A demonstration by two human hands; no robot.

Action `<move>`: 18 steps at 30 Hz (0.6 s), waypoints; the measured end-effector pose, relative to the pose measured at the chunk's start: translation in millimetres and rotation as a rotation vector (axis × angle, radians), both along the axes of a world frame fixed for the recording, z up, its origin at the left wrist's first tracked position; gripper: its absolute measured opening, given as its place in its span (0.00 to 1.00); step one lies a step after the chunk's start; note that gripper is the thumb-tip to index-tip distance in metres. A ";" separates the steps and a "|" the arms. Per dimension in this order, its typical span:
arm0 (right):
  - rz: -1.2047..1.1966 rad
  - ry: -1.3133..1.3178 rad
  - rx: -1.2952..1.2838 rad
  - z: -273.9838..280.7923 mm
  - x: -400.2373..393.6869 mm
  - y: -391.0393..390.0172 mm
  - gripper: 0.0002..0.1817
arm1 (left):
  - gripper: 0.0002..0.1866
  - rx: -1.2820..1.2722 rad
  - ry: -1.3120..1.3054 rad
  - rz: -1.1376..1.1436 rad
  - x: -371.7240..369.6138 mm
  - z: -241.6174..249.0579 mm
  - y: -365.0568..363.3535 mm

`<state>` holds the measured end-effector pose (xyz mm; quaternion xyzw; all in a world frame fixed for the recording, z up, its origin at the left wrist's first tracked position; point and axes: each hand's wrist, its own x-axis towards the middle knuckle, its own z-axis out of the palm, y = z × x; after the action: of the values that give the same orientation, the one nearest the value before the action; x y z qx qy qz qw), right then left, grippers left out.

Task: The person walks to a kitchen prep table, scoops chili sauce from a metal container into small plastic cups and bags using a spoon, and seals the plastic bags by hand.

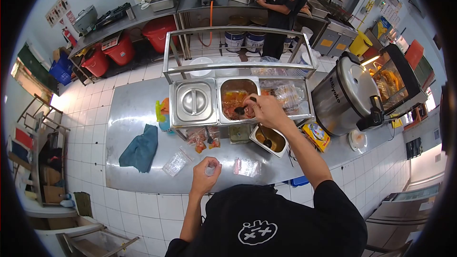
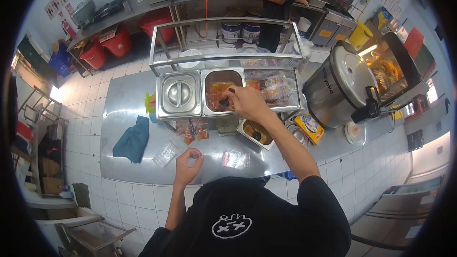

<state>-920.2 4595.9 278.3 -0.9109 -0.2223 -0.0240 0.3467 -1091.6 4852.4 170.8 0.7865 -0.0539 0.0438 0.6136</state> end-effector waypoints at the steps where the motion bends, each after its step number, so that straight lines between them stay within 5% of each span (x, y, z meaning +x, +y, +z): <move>1: -0.011 -0.007 0.003 15.7 -4.5 1.0 0.13 | 0.05 0.001 0.023 0.009 -2.3 -1.4 1.0; 8: 0.075 -0.008 0.134 24.7 -16.1 17.7 0.13 | 0.05 -0.002 0.083 -0.006 -2.4 -8.3 -3.3; 18: 0.141 -0.066 -0.057 14.8 -5.6 0.7 0.09 | 0.06 -0.033 0.085 -0.029 0.2 -1.0 -5.8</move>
<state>-925.9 4596.6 293.1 -0.9011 -0.2979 -0.0233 0.3141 -1091.3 4846.6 169.7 0.7767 -0.0386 0.0024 0.6287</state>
